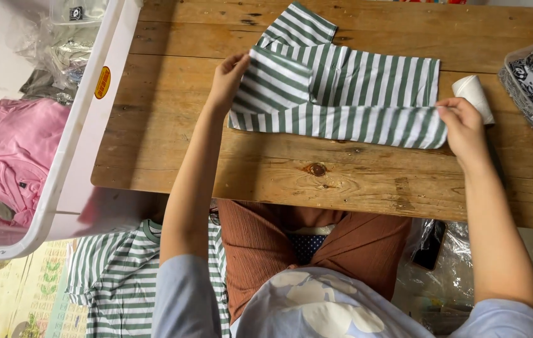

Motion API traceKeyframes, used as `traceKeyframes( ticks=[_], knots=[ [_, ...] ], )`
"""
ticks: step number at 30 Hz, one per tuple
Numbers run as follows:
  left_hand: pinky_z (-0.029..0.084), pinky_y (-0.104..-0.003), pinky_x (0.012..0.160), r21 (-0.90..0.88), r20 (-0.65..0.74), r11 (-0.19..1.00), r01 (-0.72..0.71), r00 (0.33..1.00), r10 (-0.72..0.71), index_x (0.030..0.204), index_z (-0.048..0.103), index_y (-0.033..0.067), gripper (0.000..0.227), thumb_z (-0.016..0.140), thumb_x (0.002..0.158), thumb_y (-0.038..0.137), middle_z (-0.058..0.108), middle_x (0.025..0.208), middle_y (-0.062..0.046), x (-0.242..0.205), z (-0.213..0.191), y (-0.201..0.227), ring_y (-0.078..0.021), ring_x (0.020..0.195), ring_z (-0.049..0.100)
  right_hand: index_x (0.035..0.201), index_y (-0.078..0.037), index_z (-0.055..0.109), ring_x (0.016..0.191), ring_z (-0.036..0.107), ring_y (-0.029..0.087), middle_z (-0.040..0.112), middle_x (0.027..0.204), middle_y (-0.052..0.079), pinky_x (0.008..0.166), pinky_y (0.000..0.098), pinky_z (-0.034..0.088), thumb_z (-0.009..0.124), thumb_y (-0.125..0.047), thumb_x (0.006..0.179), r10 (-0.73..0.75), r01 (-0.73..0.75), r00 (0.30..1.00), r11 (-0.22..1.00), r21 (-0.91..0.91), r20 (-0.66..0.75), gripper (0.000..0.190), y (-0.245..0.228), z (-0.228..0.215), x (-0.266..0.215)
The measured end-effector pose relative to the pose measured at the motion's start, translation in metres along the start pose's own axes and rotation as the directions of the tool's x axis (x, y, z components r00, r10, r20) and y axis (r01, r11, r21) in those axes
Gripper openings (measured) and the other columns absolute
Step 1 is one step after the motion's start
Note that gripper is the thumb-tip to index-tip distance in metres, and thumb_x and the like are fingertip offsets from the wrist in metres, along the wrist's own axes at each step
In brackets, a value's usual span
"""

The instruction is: A person prepares a t-shirt for sale by lint-rolling it, folding it neatly, attaching a brand tag, and placing it into a protective plastic bag.

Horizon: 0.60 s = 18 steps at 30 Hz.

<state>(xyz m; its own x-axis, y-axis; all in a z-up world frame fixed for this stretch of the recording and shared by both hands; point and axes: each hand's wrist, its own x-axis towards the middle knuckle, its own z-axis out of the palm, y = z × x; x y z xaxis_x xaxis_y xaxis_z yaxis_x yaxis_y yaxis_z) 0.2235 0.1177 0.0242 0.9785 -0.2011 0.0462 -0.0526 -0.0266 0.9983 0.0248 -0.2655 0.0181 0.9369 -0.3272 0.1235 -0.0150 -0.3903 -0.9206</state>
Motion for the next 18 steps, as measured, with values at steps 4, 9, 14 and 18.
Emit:
traceKeyframes(
  ticks=[4,9,14,18],
  knots=[
    [0.046,-0.022,0.059,-0.223,-0.031,0.951,0.215,0.973,-0.228,0.114,0.044,0.0035,0.045,0.046,0.079,0.032,0.053,0.090,-0.009,0.015,-0.012,-0.038,-0.0128,0.066,0.052,0.116,0.003,0.032,0.094,0.048,0.025,0.045,0.105,0.022,0.079,0.0304,0.042,0.037,-0.003,0.090,0.033,-0.038,0.997,0.995,-0.088,-0.063,0.027,-0.001,0.010,-0.007],
    [0.046,-0.025,0.059,0.490,-0.034,0.862,-0.132,0.985,0.170,0.109,0.044,-0.0036,0.039,0.056,0.079,0.020,0.055,0.078,-0.012,-0.060,-0.020,-0.003,-0.0155,0.065,0.053,0.122,0.001,0.022,0.074,0.044,0.018,0.039,0.105,0.020,0.060,0.0224,0.036,0.048,0.010,0.081,-0.077,0.078,0.997,0.996,0.031,-0.030,0.049,0.003,0.007,-0.032],
    [0.045,-0.025,0.054,0.585,-0.022,0.802,-0.120,0.986,0.164,0.106,0.047,-0.0031,0.035,0.056,0.078,0.015,0.056,0.071,-0.009,-0.088,-0.027,0.001,-0.0154,0.059,0.052,0.114,0.005,0.032,0.076,0.044,0.018,0.043,0.107,0.019,0.064,0.0232,0.036,0.051,0.013,0.078,-0.154,0.154,0.988,0.988,-0.033,-0.020,0.042,-0.006,0.011,-0.044],
    [0.043,-0.024,0.051,0.544,-0.018,0.832,-0.112,0.989,0.145,0.107,0.047,0.0011,0.035,0.058,0.075,0.009,0.055,0.072,-0.007,-0.095,-0.030,-0.001,-0.0131,0.055,0.049,0.101,0.006,0.045,0.078,0.046,0.019,0.037,0.106,0.014,0.073,0.0261,0.040,0.054,0.013,0.078,-0.216,0.220,0.976,0.965,-0.144,0.040,0.026,-0.013,0.011,-0.048]
  ],
)
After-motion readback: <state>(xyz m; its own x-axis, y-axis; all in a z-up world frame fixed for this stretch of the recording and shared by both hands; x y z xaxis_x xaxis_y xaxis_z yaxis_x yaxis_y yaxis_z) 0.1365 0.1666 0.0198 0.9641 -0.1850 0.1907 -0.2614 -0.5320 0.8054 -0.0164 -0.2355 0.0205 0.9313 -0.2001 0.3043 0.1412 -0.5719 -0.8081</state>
